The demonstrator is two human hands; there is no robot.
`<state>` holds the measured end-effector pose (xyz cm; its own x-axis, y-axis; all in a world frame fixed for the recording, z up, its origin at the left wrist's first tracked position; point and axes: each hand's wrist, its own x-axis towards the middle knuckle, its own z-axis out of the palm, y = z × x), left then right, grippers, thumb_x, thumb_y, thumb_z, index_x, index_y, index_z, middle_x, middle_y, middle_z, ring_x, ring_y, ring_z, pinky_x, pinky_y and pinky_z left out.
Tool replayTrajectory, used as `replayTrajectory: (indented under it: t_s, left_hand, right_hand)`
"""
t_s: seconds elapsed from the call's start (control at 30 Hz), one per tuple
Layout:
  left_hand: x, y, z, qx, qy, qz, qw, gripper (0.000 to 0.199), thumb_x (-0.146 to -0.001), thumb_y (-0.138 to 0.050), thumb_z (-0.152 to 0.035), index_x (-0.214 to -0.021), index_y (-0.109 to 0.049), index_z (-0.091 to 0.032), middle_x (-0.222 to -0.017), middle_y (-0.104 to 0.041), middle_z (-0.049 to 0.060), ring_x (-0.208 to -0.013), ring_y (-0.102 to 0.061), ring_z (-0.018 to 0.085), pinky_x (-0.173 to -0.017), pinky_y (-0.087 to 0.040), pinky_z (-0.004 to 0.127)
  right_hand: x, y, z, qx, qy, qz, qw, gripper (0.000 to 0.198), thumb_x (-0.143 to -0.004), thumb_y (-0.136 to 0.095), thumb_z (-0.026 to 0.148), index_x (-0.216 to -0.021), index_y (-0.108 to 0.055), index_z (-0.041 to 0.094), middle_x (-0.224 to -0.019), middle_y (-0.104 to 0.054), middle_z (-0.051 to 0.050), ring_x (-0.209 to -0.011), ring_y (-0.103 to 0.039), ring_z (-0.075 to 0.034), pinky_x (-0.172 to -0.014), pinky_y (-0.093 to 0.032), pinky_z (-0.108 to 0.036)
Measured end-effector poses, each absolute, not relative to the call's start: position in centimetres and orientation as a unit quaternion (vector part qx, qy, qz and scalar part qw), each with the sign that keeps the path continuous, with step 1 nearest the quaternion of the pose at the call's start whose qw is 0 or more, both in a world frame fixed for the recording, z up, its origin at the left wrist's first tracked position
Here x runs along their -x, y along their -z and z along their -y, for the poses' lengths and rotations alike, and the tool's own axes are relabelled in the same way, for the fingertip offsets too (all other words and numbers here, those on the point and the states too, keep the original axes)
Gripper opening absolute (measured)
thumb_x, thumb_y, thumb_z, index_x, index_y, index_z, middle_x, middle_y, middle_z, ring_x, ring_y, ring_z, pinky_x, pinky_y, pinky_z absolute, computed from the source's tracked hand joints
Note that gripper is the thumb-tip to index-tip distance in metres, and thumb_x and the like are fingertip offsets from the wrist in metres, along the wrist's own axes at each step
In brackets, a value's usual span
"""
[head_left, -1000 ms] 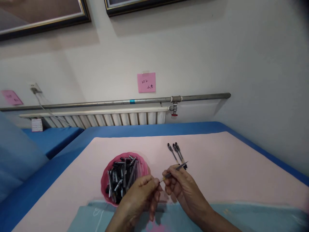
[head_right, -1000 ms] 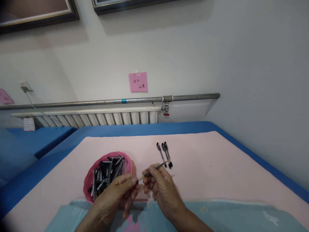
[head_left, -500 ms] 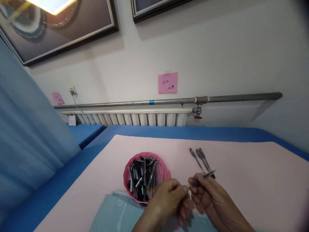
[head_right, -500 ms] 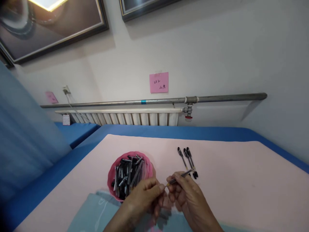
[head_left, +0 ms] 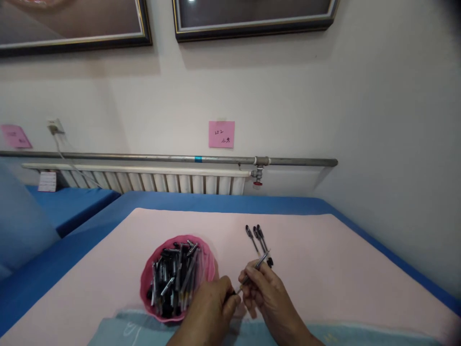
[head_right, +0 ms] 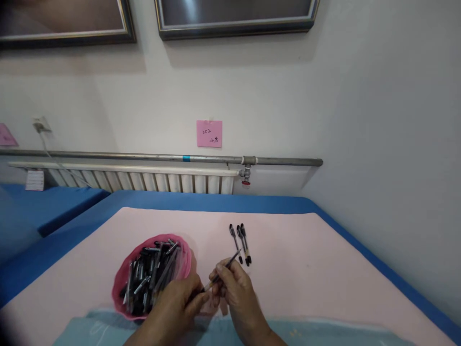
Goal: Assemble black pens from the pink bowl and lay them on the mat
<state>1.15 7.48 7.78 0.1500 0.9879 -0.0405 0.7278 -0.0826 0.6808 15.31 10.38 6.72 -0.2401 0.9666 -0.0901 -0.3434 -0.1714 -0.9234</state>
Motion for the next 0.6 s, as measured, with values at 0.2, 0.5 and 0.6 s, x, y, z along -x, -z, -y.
replayTrajectory:
  t_s: [0.2,0.5,0.6]
  left_hand:
    - [-1.3,-7.8,-7.4,-0.714,-0.204,-0.612,0.272,0.017,-0.079,-0.047,-0.028,-0.076,-0.06,-0.017,-0.071,-0.064,0.004,-0.064,-0.055,0.015,-0.054,-0.028,0.023]
    - [5.5,-10.7,-8.1,-0.505,-0.451,-0.691,0.255,0.025,-0.08,-0.043,-0.039,-0.078,-0.059,-0.02,-0.066,-0.061,0.0,-0.057,-0.054,0.013,-0.053,-0.039,0.022]
    - [9.1,-10.3,-8.3,-0.398,-0.478,-0.747,0.235,0.021,-0.077,-0.045,-0.037,-0.076,-0.057,-0.02,-0.065,-0.06,-0.002,-0.053,-0.052,0.012,-0.05,-0.039,0.022]
  right_hand:
    - [-15.5,-7.1,-10.0,0.391,-0.632,0.47,0.477,0.029,-0.075,-0.06,0.046,-0.073,-0.052,0.019,-0.055,-0.057,0.004,-0.038,-0.049,-0.008,-0.035,-0.036,-0.018]
    - [-14.8,-7.2,-9.3,0.444,-0.649,0.467,0.404,0.031,-0.078,-0.052,0.048,-0.066,-0.046,0.02,-0.05,-0.048,0.007,-0.033,-0.036,-0.005,-0.029,-0.024,-0.015]
    - [-14.5,-7.5,-8.9,0.453,-0.646,0.478,0.386,0.031,-0.079,-0.051,0.045,-0.063,-0.045,0.02,-0.05,-0.047,0.007,-0.034,-0.035,-0.004,-0.03,-0.025,-0.015]
